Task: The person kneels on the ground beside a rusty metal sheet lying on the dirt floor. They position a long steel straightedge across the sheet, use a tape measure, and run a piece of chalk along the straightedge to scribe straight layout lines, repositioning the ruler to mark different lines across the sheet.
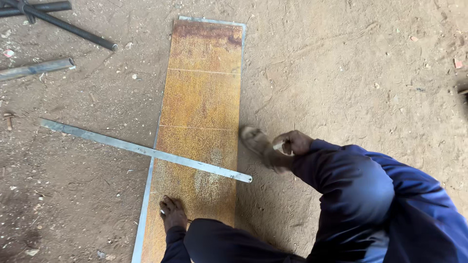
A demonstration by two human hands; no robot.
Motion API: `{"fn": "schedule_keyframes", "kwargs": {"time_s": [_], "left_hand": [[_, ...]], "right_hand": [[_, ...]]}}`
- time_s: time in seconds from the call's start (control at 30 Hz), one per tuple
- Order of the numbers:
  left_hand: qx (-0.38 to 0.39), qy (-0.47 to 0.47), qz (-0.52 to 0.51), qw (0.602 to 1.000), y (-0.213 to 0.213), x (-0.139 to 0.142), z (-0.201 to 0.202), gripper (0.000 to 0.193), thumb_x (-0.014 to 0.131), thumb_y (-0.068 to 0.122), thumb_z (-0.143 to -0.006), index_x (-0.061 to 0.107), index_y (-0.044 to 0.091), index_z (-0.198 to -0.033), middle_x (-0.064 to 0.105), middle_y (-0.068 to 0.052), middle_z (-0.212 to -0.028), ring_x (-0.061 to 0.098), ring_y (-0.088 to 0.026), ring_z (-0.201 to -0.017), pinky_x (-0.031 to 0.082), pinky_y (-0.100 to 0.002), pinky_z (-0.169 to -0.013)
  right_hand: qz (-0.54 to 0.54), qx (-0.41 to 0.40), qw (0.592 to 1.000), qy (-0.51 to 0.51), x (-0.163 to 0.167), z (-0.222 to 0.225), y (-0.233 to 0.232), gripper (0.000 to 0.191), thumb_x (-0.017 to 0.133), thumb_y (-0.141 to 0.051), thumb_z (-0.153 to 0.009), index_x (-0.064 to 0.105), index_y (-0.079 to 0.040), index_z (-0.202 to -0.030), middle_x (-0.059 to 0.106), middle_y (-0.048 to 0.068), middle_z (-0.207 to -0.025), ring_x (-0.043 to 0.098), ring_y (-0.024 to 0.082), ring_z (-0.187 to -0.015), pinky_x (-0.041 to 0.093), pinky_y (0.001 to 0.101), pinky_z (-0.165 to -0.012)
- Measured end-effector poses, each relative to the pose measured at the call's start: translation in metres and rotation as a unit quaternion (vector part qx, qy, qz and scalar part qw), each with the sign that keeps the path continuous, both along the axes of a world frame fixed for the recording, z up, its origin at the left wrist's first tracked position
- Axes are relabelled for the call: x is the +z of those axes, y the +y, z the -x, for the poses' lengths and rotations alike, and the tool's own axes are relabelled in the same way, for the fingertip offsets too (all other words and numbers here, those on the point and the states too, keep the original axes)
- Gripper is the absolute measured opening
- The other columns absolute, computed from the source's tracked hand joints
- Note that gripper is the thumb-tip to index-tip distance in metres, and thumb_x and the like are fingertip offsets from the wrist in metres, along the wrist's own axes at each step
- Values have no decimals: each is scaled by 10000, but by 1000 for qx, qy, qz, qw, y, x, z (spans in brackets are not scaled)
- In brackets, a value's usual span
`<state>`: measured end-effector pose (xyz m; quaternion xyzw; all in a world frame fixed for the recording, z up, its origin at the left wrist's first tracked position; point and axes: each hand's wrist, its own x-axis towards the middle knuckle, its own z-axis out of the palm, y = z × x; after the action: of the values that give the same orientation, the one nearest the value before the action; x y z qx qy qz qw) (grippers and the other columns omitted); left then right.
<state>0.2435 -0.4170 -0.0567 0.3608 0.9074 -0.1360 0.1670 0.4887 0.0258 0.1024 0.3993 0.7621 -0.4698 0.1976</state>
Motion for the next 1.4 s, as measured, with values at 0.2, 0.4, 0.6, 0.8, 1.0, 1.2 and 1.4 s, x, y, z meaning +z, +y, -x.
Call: {"fn": "schedule_keyframes", "kwargs": {"time_s": [0.2,0.4,0.6,0.8,1.0,1.2,1.4], "left_hand": [[44,-55,10,997,-7,-6,4,853,666,324,-876,273,64,-1587,174,-213,-1704,174,-425,-1594,459,-477,-1120],[170,38,2,985,-38,-16,3,771,660,326,-873,402,186,-1585,273,-86,-1773,271,-363,-1609,332,-439,-1236],[124,-3,-213,969,-81,-90,9,825,701,346,-854,467,-60,-1534,371,-327,-1638,235,-491,-1571,172,-577,-1316],[299,-102,-2,949,-85,-123,23,686,746,340,-874,518,23,-1438,354,-201,-1634,315,-420,-1489,216,-687,-1184],[56,-46,-205,976,36,-151,54,688,627,25,-928,453,15,-1593,408,-232,-1643,359,-411,-1519,300,-509,-1258],[-58,5,-180,982,139,-136,58,627,559,-60,-894,536,92,-1502,379,-111,-1612,315,-399,-1473,329,-638,-1144],[-69,-29,-128,989,155,-104,77,426,572,13,-960,598,105,-1376,521,-118,-1416,398,-377,-1418,341,-681,-1126]], "right_hand": [[7,25,996,87,-32,34,-15,225,668,-102,-957,803,-118,-1135,817,121,-991,767,207,-870,636,318,-793],[119,112,978,131,-98,70,-7,218,662,-61,-919,803,-123,-1074,772,78,-941,721,225,-780,605,377,-703],[116,51,962,242,-153,60,3,169,642,31,-909,734,-76,-1003,742,66,-923,699,161,-805,584,307,-680],[33,-116,943,310,-161,8,38,33,643,69,-1022,641,40,-1007,719,149,-927,726,187,-805,630,333,-728],[6,-234,944,232,-193,-68,43,18,664,30,-1024,648,26,-1017,725,157,-939,744,198,-790,640,332,-678],[90,-55,990,93,-221,-112,-35,48,665,-9,-989,693,6,-1026,748,151,-973,752,204,-779,634,321,-638],[98,185,972,102,-199,-82,-86,113,665,-48,-954,738,-15,-1034,771,144,-1008,761,209,-768,628,310,-599]]}}
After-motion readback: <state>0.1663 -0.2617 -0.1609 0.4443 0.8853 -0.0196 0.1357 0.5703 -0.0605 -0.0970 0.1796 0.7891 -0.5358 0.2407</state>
